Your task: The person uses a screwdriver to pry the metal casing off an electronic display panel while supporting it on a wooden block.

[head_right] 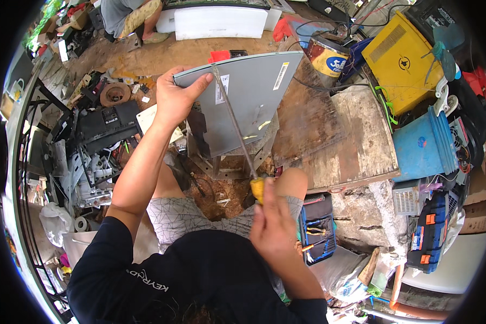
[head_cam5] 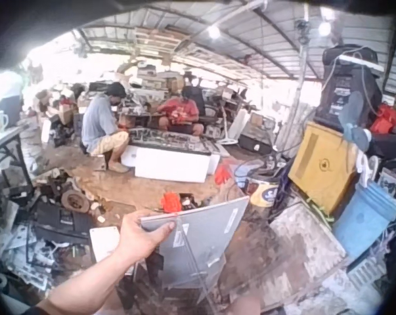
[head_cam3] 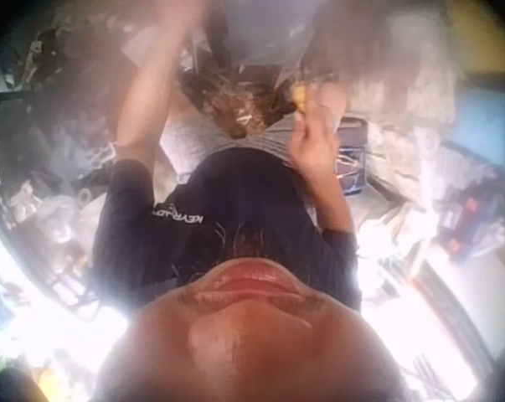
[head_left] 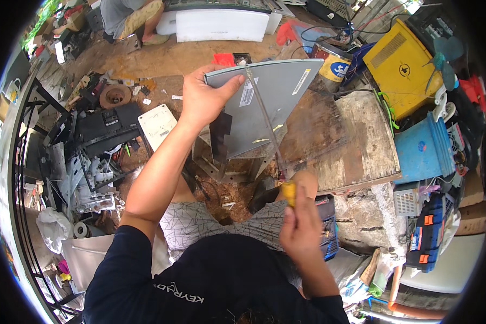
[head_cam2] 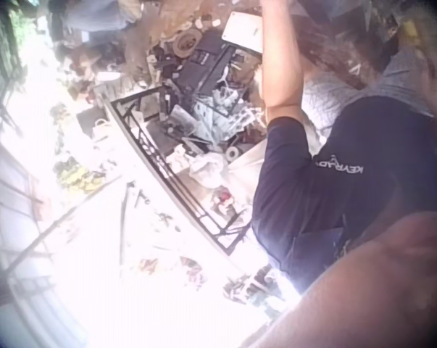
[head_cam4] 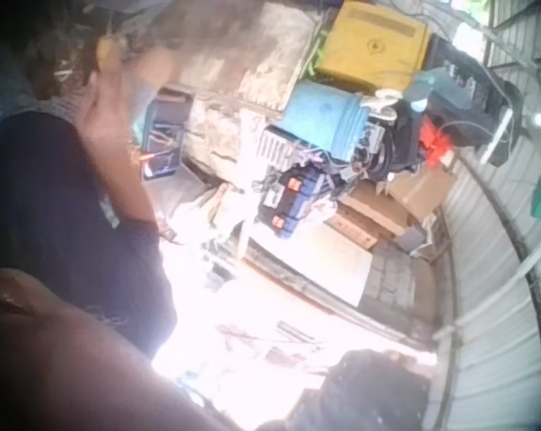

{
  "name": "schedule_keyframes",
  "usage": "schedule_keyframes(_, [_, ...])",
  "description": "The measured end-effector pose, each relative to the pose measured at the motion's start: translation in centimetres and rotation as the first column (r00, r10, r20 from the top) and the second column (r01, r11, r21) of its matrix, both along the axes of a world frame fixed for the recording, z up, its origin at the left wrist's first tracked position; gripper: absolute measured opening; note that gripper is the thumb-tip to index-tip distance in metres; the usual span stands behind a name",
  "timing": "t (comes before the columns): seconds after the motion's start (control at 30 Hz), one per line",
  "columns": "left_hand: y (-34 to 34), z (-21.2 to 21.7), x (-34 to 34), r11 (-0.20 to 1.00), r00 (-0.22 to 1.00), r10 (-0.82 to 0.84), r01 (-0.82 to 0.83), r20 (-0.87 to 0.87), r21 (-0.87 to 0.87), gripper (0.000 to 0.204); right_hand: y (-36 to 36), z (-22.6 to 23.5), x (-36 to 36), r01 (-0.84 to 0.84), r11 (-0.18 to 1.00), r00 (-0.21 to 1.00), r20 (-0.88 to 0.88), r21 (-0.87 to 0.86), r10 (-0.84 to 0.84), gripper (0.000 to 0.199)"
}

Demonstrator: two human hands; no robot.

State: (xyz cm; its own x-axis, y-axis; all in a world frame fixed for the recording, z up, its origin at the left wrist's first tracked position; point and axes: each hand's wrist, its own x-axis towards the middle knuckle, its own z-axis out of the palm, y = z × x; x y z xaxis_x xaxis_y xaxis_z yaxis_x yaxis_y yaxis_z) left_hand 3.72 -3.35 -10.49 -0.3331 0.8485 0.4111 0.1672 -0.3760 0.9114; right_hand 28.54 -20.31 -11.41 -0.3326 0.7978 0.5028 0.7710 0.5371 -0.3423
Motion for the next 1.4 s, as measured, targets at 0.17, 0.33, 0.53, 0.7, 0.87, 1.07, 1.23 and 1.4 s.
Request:
schedule_keyframes(0.17, [-0.2, 0.3, 0.6, 0.998, 0.994, -0.009, 0.003, 0.109, 0.058, 0.035, -0.5, 9.2, 1.9, 0.07, 0.985, 0.961, 0.274, -0.157, -0.024, 0.058])
schedule_keyframes(0.33, [0.4, -0.3, 0.2, 0.995, 0.998, 0.04, -0.045, 0.058, 0.089, 0.039, 0.9, 15.9, 0.9, 0.109, 0.983, 0.88, 0.475, -0.148, -0.026, 0.048])
schedule_keyframes(0.53, [0.5, -0.3, 0.3, 0.991, 0.999, 0.047, -0.047, 0.001, 0.122, 0.039, 6.1, 26.1, 1.9, -0.119, 0.989, 0.831, 0.535, -0.091, 0.149, 0.033])
schedule_keyframes(0.7, [0.4, -2.0, -1.6, 0.975, 0.978, -0.127, 0.093, 0.164, 0.202, 0.033, 6.6, 28.0, 0.4, -0.106, 0.971, 0.836, 0.51, -0.215, 0.204, 0.03])
schedule_keyframes(0.87, [-0.3, -2.5, -1.6, 0.979, 0.991, -0.13, 0.121, 0.043, 0.166, 0.028, 3.6, 23.9, 1.0, -0.077, 0.991, 0.792, 0.597, -0.11, 0.128, 0.034])
schedule_keyframes(1.07, [-0.7, -2.3, -1.2, 0.985, 0.993, -0.12, 0.118, 0.007, 0.122, 0.03, 4.2, 17.1, 4.2, -0.071, 0.981, 0.951, 0.284, -0.182, 0.122, 0.037])
schedule_keyframes(1.23, [-0.1, -2.2, 0.8, 0.979, 0.999, -0.054, 0.053, 0.0, 0.197, 0.027, 4.2, 11.6, 8.0, -0.048, 0.952, 0.999, 0.009, -0.301, 0.053, 0.039])
schedule_keyframes(1.4, [0.5, -2.8, 0.1, 0.98, 0.999, -0.027, 0.018, 0.039, 0.197, 0.03, 3.8, 6.8, 7.7, -0.085, 0.933, 0.987, -0.159, -0.351, 0.03, 0.04])
